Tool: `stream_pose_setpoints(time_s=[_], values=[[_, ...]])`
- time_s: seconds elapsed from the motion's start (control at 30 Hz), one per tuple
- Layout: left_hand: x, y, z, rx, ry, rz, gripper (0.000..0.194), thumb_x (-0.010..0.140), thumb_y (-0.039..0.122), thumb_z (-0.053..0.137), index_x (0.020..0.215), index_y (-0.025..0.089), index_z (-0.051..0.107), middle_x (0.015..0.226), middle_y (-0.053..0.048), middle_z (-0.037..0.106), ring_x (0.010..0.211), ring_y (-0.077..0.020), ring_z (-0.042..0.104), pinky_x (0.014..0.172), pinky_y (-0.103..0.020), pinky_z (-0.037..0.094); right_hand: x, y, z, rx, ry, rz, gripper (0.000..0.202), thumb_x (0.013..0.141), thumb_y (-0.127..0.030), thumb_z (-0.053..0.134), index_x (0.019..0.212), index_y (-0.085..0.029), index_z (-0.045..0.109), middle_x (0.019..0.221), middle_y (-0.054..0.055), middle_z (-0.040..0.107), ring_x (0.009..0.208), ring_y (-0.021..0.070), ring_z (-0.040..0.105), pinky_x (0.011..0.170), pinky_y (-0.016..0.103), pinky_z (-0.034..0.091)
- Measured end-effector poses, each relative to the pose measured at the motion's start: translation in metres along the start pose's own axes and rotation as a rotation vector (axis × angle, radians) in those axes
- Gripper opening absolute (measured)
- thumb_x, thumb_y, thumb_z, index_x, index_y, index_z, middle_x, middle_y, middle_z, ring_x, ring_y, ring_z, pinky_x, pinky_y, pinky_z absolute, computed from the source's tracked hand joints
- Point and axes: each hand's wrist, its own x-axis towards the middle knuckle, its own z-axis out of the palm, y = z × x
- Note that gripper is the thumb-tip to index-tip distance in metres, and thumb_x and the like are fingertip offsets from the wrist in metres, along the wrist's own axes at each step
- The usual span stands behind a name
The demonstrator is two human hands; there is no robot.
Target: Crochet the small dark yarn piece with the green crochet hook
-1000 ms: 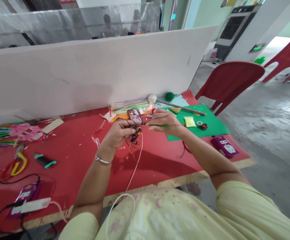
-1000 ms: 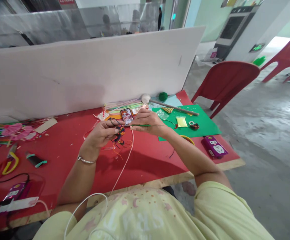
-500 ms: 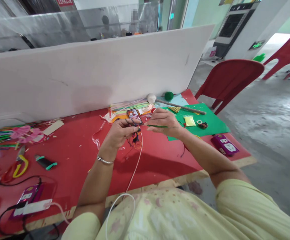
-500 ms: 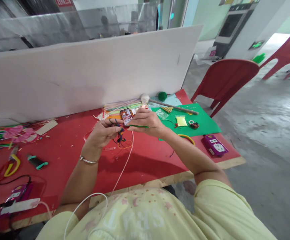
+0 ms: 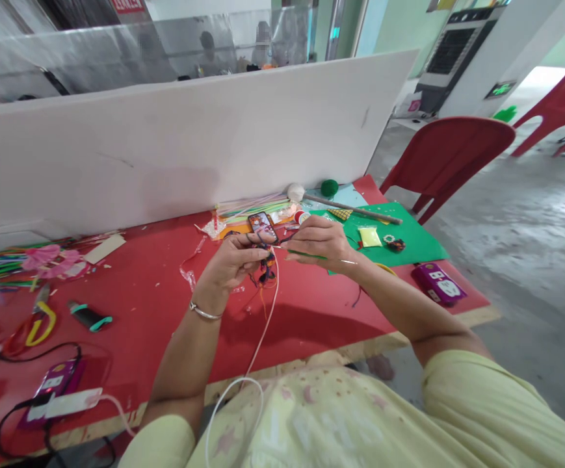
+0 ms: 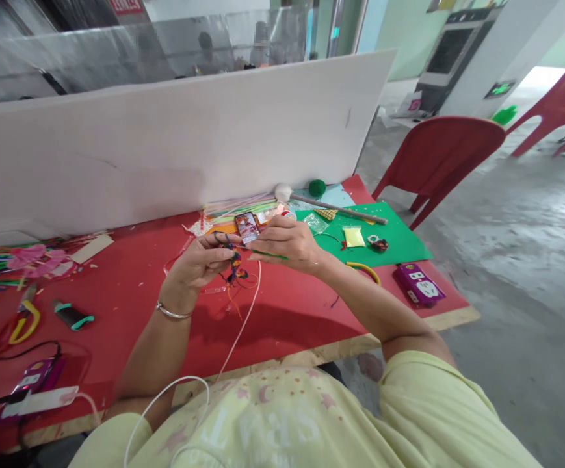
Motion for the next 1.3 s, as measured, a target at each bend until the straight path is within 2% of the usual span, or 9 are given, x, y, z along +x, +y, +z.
stream_pose_setpoints(time_s=[0.13,0.27,0.33,0.57,0.67,0.77,0.9,1.13,1.3], values=[[0.001,-0.004,0.009,0.045,0.083,0.097,0.037,0.057,0.014,0.092,0.093,0.014,0.084,0.058,0.003,0.06,0.042,-0.0014,0.034,0.04,-0.019,0.024,-0.002,-0.002,0.002,-0.02,0.023,0.037,0.019,0.094,-0.033,0.078,0.112,-0.027,0.078,0.089,0.001,0.081,0.079,0.0186,0.074,0.072,0.037,0.067],[0.004,-0.017,0.021,0.23,0.285,0.386,0.02,0.061,0.015,0.091,0.078,0.016,0.08,0.083,-0.003,0.072,0.062,-0.0082,0.056,0.052,-0.021,0.043,-0.007,-0.011,0.015,-0.021,0.095,0.195,0.012,0.094,-0.032,0.077,0.104,-0.026,0.08,0.084,0.002,0.08,0.076,0.0184,0.072,0.07,0.036,0.063],[0.005,-0.022,0.024,0.279,0.33,0.445,0.018,0.063,0.013,0.091,0.076,0.016,0.078,0.089,-0.003,0.073,0.072,-0.0102,0.061,0.059,-0.021,0.048,-0.01,-0.018,0.026,0.009,0.166,0.278,0.011,0.095,-0.031,0.076,0.103,-0.025,0.08,0.084,0.003,0.08,0.076,0.0179,0.071,0.071,0.036,0.061],[0.01,-0.025,0.034,-0.149,0.226,0.178,0.053,0.058,0.018,0.093,0.109,0.017,0.08,0.059,0.01,0.049,0.041,0.0004,0.025,0.039,-0.016,0.02,-0.018,-0.049,0.064,0.061,0.459,0.547,0.015,0.098,-0.027,0.069,0.109,-0.025,0.08,0.089,0.005,0.078,0.077,0.0182,0.07,0.071,0.036,0.058],[0.011,-0.032,0.036,-0.09,0.317,0.284,0.06,0.06,0.019,0.093,0.118,0.02,0.079,0.066,0.008,0.055,0.047,-0.0018,0.039,0.044,-0.015,0.032,-0.015,-0.054,0.069,0.02,0.486,0.569,0.015,0.097,-0.025,0.07,0.109,-0.024,0.08,0.089,0.007,0.078,0.077,0.0191,0.069,0.071,0.036,0.057],[0.011,-0.04,0.034,0.175,0.429,0.443,0.06,0.067,0.019,0.088,0.126,0.024,0.077,0.078,0.005,0.063,0.064,-0.0072,0.056,0.061,-0.018,0.048,-0.011,-0.05,0.064,0.021,0.438,0.543,0.012,0.097,-0.023,0.07,0.103,-0.022,0.08,0.087,0.007,0.078,0.077,0.0187,0.069,0.073,0.036,0.055],[0.009,-0.043,0.029,0.469,0.455,0.488,0.056,0.073,0.018,0.083,0.128,0.024,0.077,0.076,0.006,0.061,0.061,-0.0082,0.05,0.06,-0.019,0.046,-0.011,-0.045,0.06,0.037,0.36,0.567,0.011,0.098,-0.026,0.069,0.1,-0.023,0.079,0.085,0.006,0.078,0.078,0.0189,0.069,0.075,0.037,0.056],[0.015,-0.039,0.034,0.09,0.355,0.385,0.064,0.068,0.017,0.087,0.131,0.025,0.076,0.073,0.007,0.058,0.057,-0.0048,0.047,0.056,-0.017,0.043,-0.02,-0.048,0.074,-0.039,0.457,0.53,0.016,0.095,-0.026,0.073,0.111,-0.025,0.077,0.09,0.007,0.077,0.078,0.0205,0.068,0.073,0.038,0.055],[0.014,-0.038,0.026,0.117,0.397,0.368,0.074,0.068,0.02,0.089,0.139,0.025,0.071,0.072,0.008,0.059,0.055,-0.0039,0.048,0.054,-0.016,0.04,-0.017,-0.052,0.073,0.062,0.453,0.558,0.014,0.098,-0.023,0.068,0.107,-0.022,0.078,0.09,0.008,0.078,0.078,0.0186,0.07,0.071,0.035,0.057]])
